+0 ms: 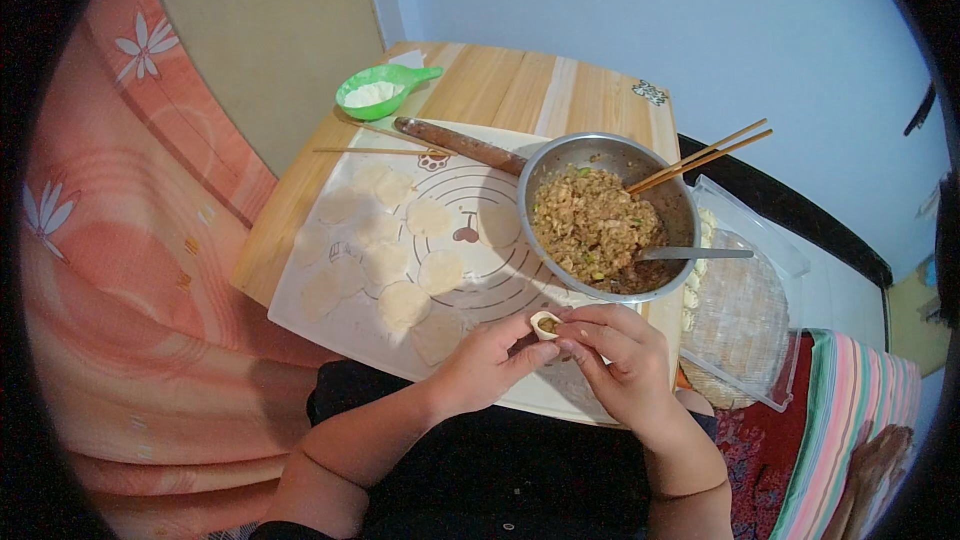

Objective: The person prepares dumplings by placing a meat filling onto round dough wrappers using a spoon. They fold the wrappers over the filling and pinch the edges to seal them. The finished dumplings are placed into a plastic container on the table.

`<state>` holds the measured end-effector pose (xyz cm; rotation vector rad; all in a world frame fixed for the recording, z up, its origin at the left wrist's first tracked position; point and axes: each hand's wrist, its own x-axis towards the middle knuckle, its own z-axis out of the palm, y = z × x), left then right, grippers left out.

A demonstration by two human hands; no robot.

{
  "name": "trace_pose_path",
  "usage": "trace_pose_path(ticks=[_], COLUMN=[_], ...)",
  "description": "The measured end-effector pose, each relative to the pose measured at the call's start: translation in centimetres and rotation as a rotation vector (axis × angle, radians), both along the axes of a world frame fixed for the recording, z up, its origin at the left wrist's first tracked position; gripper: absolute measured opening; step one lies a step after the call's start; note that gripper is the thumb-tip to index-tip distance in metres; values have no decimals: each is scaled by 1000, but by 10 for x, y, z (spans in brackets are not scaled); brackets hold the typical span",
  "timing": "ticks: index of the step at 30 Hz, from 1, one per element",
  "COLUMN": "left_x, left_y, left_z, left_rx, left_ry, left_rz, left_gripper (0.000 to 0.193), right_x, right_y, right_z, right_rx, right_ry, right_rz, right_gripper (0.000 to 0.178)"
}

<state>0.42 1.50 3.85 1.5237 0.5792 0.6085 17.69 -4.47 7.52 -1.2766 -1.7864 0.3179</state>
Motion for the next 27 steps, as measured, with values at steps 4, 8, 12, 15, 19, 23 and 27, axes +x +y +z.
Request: trace_pose_path(ticks=[4,8,12,15,19,23,27], left_x=[-2,-1,2,4,1,0,4], left_y=[0,-1,-4,-5,-3,-2,-3], left_z=[-6,-10,-4,-3,-7,-8,-6], left_rx=[-111,-117,-95,-58,-22,48,97], left_ry=[10,-89,-115,-118,-87,-42,-20], left_rz=[-66,-65,-41,-9,-4,4,17], left_gripper=[24,26,28,30,32,34,34], right_x=[-2,-3,-5,-4,-5,-4,1], right_y=[-3,-3,-6,-7,-3,0,0], right_z=[5,0,4,4,9,6,2], right_rx=[42,66,88,104,101,1,-36], right_ry=[-13,38,-23,-58,-38,1,-20], right_rz=[-24,-46,-64,-70,-67,7,25], right_gripper=[19,25,28,26,24,21,20])
